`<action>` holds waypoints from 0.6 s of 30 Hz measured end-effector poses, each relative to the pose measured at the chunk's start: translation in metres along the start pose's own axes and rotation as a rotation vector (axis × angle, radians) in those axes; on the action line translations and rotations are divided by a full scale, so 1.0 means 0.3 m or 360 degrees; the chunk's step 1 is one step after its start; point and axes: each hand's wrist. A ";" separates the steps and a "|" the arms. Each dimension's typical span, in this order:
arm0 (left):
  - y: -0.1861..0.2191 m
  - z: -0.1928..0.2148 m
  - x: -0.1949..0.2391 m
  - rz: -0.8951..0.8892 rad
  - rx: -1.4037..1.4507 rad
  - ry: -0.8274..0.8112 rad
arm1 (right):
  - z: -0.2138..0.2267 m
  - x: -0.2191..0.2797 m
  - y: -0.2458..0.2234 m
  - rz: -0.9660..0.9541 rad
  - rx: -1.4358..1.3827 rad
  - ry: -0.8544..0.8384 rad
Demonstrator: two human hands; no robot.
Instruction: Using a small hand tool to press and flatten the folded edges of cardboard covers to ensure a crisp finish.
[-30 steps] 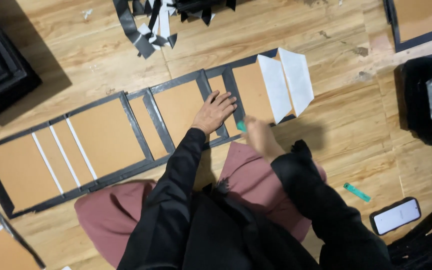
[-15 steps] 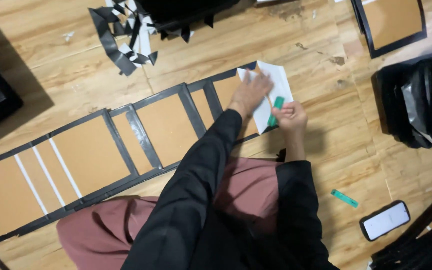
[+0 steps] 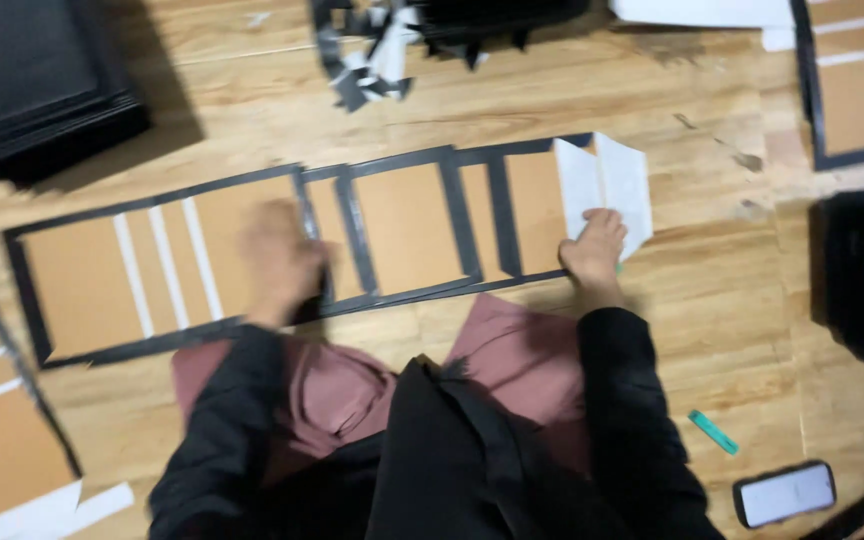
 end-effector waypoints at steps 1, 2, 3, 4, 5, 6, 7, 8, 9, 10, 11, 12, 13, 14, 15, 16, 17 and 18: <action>-0.137 0.068 0.051 0.0242 -0.0126 0.0171 | 0.040 0.043 -0.074 0.0228 -0.0049 0.0147; -0.276 0.136 0.115 0.0494 -0.0253 0.0343 | 0.076 0.089 -0.148 0.0463 -0.0100 0.0286; -0.389 0.166 0.162 0.0527 -0.0260 0.0369 | 0.026 0.096 -0.192 0.0504 -0.0106 0.0274; -0.496 0.195 0.218 0.0865 -0.0351 0.0308 | -0.018 0.114 -0.229 0.0538 -0.0199 0.0169; -0.601 0.224 0.276 0.1203 -0.0435 0.0241 | -0.062 0.131 -0.266 0.0571 -0.0290 0.0061; -0.657 0.201 0.317 0.1227 -0.0433 0.0265 | -0.130 0.173 -0.315 0.0604 -0.0294 0.0055; -0.712 0.176 0.355 0.1336 -0.0433 0.0193 | -0.198 0.214 -0.363 0.0690 -0.0450 -0.0017; -0.765 0.151 0.390 0.1438 -0.0431 0.0114 | -0.264 0.261 -0.406 0.0766 -0.0603 -0.0089; -0.733 0.160 0.391 0.1454 -0.0428 0.0131 | -0.317 0.306 -0.481 0.0789 -0.0606 -0.0095; -0.697 0.163 0.390 0.1413 -0.0454 0.0076 | -0.370 0.354 -0.548 0.0518 -0.0557 -0.0185; -0.662 0.164 0.388 0.1372 -0.0480 0.0022 | -0.423 0.401 -0.613 0.0246 -0.0503 -0.0270; -0.673 0.140 0.393 0.1390 -0.0475 0.0037 | -0.444 0.421 -0.662 0.0269 -0.0501 -0.0277; -0.683 0.114 0.397 0.1317 -0.0457 -0.0014 | -0.466 0.441 -0.709 0.0166 -0.0341 -0.0223; -0.695 0.092 0.411 0.1244 -0.0447 -0.0074 | -0.491 0.475 -0.751 0.0055 -0.0182 -0.0175; -0.679 0.098 0.421 0.1263 -0.0450 -0.0069 | -0.462 0.494 -0.791 0.0070 -0.0180 -0.0188; -0.661 0.100 0.423 0.1194 -0.0375 -0.0075 | -0.432 0.510 -0.826 0.0010 -0.0187 -0.0176; -0.639 0.101 0.423 0.1124 -0.0301 -0.0081 | -0.399 0.523 -0.860 -0.0050 -0.0194 -0.0164; -0.636 0.109 0.418 0.1125 -0.0302 -0.0077 | -0.440 0.511 -0.843 -0.0047 -0.0196 -0.0164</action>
Point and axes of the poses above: each hand's wrist, its own x-axis away from the middle knuckle, its own z-axis out of the back of the hand, y = z × x, and after that the axes turned 9 degrees about y, right-handed
